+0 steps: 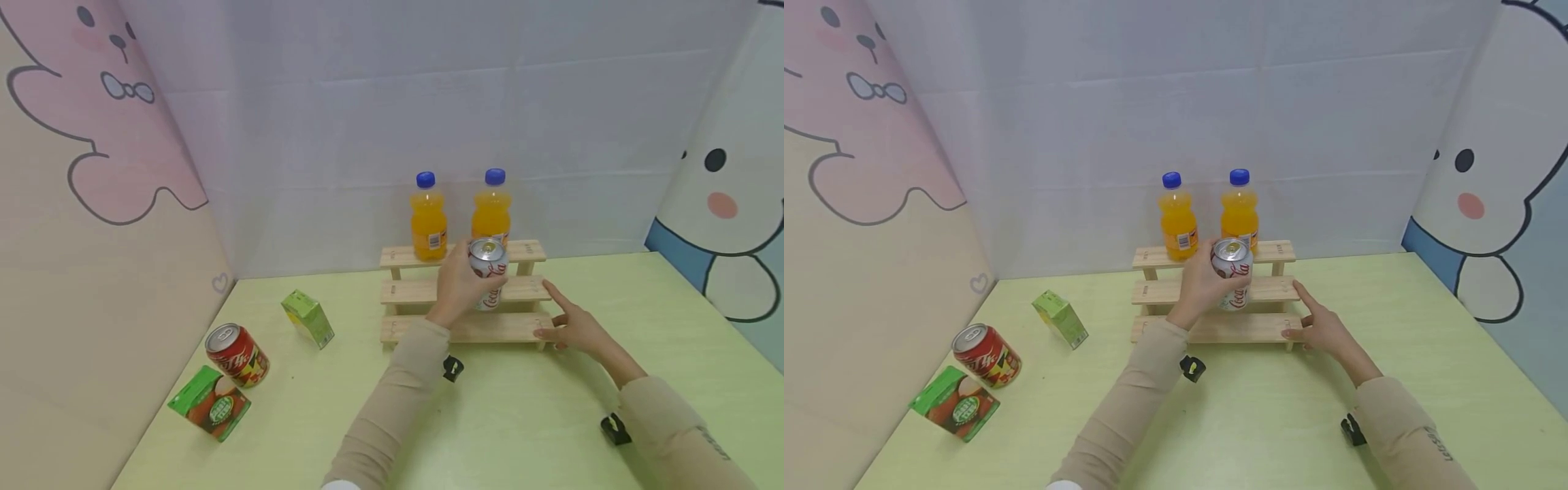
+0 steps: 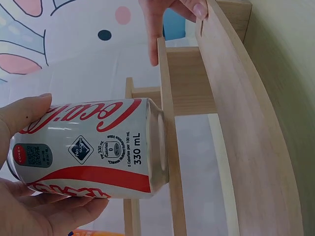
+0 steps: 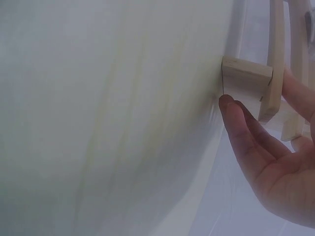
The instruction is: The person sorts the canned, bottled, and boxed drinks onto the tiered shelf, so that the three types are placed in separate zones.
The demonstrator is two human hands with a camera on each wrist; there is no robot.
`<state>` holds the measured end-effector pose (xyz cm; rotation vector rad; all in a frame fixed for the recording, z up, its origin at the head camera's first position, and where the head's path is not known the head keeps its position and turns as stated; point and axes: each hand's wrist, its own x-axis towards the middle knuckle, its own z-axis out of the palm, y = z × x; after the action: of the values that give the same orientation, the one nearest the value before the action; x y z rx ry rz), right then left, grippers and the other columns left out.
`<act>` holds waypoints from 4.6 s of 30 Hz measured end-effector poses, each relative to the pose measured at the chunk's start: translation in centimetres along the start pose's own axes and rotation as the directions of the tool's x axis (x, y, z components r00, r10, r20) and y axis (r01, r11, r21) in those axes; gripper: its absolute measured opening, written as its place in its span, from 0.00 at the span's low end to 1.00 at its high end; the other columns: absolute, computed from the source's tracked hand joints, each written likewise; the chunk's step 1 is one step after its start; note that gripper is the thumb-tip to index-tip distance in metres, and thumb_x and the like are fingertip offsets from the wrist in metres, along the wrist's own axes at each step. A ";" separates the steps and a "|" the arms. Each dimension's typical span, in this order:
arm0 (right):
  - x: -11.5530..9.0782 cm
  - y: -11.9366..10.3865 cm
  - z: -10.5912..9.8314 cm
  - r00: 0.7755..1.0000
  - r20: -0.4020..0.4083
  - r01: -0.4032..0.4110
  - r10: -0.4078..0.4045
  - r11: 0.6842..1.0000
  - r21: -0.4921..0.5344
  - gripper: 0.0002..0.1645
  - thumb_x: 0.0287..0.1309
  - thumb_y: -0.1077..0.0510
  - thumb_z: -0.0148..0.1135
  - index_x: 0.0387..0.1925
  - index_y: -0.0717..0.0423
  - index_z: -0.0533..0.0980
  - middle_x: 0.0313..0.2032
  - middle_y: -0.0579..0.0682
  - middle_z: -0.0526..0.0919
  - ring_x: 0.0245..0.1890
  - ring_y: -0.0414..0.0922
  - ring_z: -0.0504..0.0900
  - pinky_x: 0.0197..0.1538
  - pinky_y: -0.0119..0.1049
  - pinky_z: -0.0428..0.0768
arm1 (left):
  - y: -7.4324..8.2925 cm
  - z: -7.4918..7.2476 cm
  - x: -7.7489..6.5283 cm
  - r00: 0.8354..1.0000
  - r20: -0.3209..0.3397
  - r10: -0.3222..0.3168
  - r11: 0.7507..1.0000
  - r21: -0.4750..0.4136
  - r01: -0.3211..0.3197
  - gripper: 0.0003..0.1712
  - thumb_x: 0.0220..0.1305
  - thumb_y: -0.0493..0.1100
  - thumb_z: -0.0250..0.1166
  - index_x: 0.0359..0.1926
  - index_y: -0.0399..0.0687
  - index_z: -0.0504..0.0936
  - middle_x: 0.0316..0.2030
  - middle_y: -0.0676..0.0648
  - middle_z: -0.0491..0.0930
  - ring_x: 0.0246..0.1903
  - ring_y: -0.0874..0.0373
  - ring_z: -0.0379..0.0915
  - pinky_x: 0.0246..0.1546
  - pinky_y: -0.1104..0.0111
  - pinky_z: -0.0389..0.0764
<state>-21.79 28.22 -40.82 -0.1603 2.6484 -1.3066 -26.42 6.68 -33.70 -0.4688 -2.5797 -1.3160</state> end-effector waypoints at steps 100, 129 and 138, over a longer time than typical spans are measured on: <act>0.0 0.4 -0.1 1.000 0.011 0.013 -0.013 0.999 -0.031 0.62 0.52 0.53 0.65 0.69 0.49 0.29 0.45 0.80 0.69 0.27 0.48 0.79 0.29 0.41 0.78 | -9.9 -12.6 -11.6 0.987 -0.040 0.158 0.977 0.152 -0.150 0.36 0.50 0.43 0.70 0.58 0.36 0.67 0.53 0.39 0.71 0.48 0.46 0.71 0.41 0.57 0.77; 0.2 0.6 0.0 1.000 0.016 0.005 -0.004 0.999 -0.040 0.63 0.50 0.51 0.66 0.69 0.48 0.28 0.45 0.80 0.69 0.29 0.49 0.79 0.30 0.40 0.79 | -13.3 -18.2 -13.9 0.965 -0.241 0.101 0.958 0.286 -0.029 0.37 0.45 0.42 0.73 0.54 0.31 0.68 0.48 0.33 0.73 0.46 0.41 0.71 0.39 0.52 0.76; 0.1 0.4 -0.1 1.000 0.011 0.009 -0.008 0.999 -0.047 0.62 0.51 0.52 0.66 0.69 0.49 0.29 0.43 0.79 0.71 0.25 0.48 0.78 0.28 0.41 0.78 | -13.8 -20.3 -14.1 0.939 -0.328 0.103 0.954 0.300 0.001 0.38 0.43 0.39 0.74 0.55 0.30 0.68 0.50 0.32 0.72 0.46 0.40 0.70 0.38 0.53 0.75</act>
<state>-21.88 28.51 -41.08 -0.1846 2.6743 -1.2427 -17.61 -20.05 -36.83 -0.2269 -2.3929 -0.8761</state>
